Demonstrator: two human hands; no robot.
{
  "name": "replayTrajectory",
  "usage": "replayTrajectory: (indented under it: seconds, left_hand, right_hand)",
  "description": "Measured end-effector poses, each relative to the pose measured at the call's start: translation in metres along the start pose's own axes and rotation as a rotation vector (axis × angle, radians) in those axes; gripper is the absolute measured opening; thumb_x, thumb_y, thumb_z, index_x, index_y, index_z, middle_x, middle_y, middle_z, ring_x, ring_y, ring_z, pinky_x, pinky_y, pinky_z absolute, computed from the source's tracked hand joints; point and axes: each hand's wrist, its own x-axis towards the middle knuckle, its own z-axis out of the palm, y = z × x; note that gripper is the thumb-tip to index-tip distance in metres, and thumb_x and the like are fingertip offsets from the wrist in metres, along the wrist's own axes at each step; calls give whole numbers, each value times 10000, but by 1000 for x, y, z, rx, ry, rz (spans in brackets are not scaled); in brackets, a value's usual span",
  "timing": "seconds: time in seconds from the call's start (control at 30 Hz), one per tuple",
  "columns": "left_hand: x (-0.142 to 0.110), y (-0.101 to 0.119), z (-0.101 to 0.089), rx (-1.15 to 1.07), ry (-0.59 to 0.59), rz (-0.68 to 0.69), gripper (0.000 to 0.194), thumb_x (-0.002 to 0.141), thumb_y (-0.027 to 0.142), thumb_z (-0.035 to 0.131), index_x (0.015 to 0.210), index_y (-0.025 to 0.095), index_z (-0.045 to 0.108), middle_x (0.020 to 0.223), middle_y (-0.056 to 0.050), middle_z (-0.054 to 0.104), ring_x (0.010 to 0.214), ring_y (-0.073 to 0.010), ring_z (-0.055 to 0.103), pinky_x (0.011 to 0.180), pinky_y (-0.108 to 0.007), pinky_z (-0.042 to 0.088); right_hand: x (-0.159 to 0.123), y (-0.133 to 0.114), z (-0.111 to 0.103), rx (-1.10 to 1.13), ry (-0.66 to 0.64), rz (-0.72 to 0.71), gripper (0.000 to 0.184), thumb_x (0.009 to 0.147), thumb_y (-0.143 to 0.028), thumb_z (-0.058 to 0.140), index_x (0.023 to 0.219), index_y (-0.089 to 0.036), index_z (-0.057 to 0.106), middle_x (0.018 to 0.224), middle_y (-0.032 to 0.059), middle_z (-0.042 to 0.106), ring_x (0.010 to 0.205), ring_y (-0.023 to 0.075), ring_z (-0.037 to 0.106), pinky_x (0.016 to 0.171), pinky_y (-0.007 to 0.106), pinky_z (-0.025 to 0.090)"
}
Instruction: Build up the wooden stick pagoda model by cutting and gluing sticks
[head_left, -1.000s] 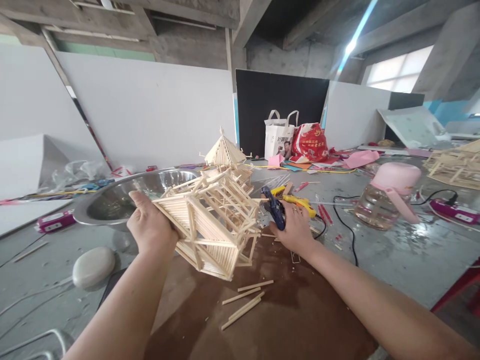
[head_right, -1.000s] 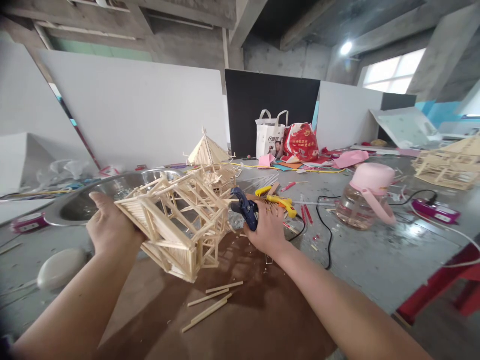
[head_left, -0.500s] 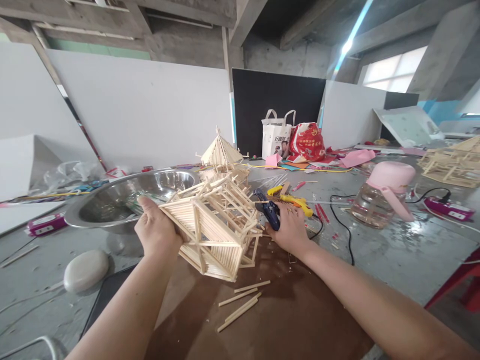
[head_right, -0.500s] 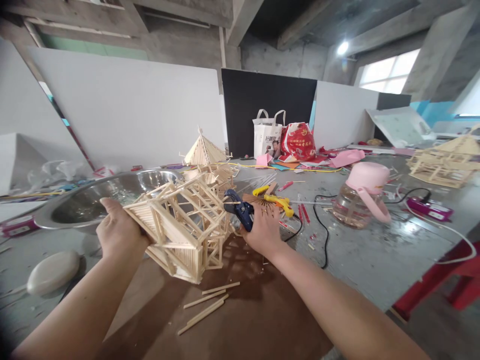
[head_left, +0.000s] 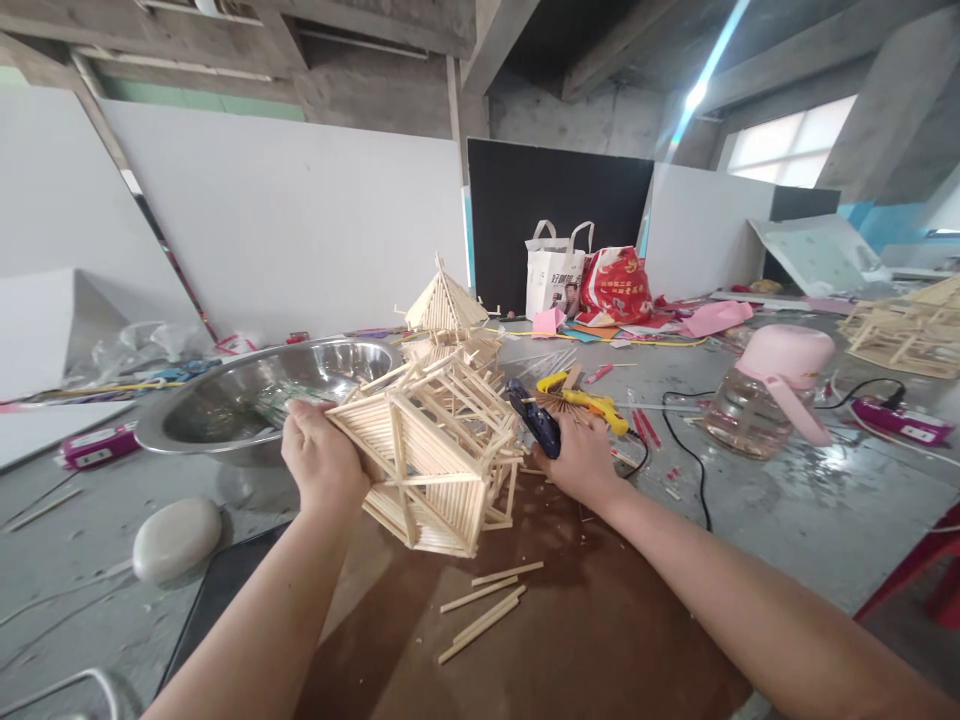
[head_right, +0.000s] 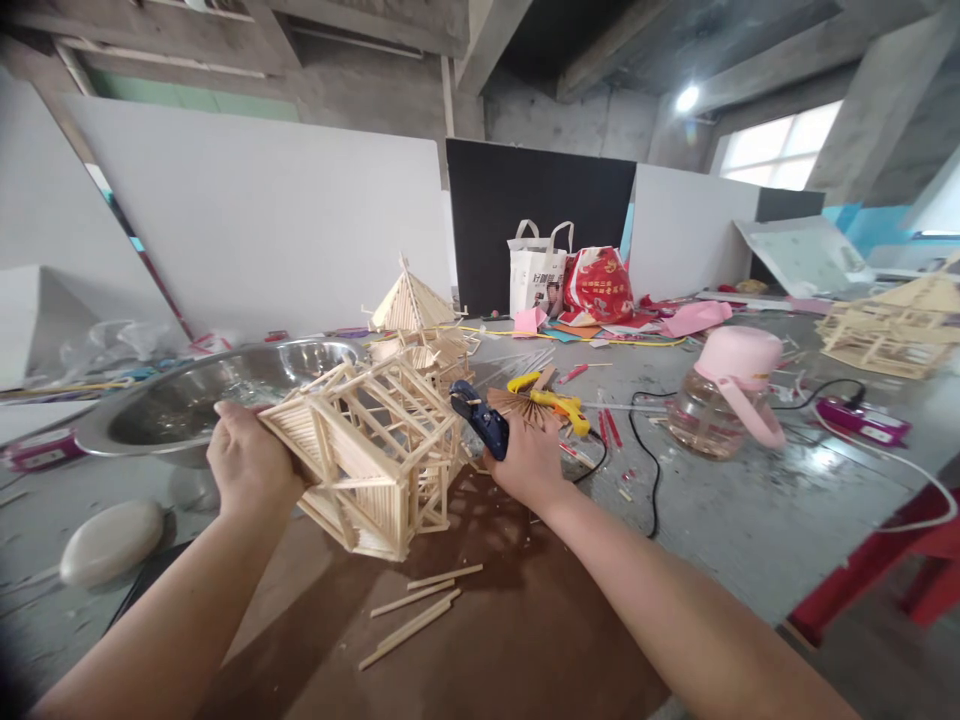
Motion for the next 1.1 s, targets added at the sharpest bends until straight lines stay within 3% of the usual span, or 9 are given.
replayTrajectory:
  seconds: [0.17,0.3,0.43,0.6,1.1]
  left_hand:
    - [-3,2,-3,153,13,300,410,835,440,238,882,147,520,823,-57,530,791,-170,489,748,-324,379]
    - [-9,16,-10,261,-26,765,345,845,315,251,862,147,552,914,-96,565,948,-197,463,868,-363,304]
    - [-13,30,-15,266,-208,1090,269,817,267,310,784,165,557,773,-81,594,758,-182,509,762,-333,356]
    - [-15,37,-18,310,-264,1151,228,803,295,353,719,180,532,617,-54,548,593,-169,460,612,-288,371]
    - [-24,43,-20,354,-248,1124,231,817,280,338,705,176,512,579,-24,518,537,-133,464,536,-233,335]
  right_hand:
    - [1,-1,0,-5,-12,4,317,712,-385,446,896,-135,508,749,99,629,760,248,557,765,369,266]
    - [1,-2,0,-21,-10,-3,325,717,-400,433,889,-135,510,755,101,631,757,252,557,755,371,268]
    - [0,-2,-1,-36,0,-7,351,711,-412,430,913,-136,507,781,102,634,783,252,554,762,369,270]
    - [0,-2,-3,-62,-34,-4,323,710,-423,422,857,-149,511,729,88,635,713,235,559,748,368,271]
    - [5,-2,-1,-52,-68,-49,277,704,-376,432,845,-152,512,735,79,621,725,230,543,739,349,279]
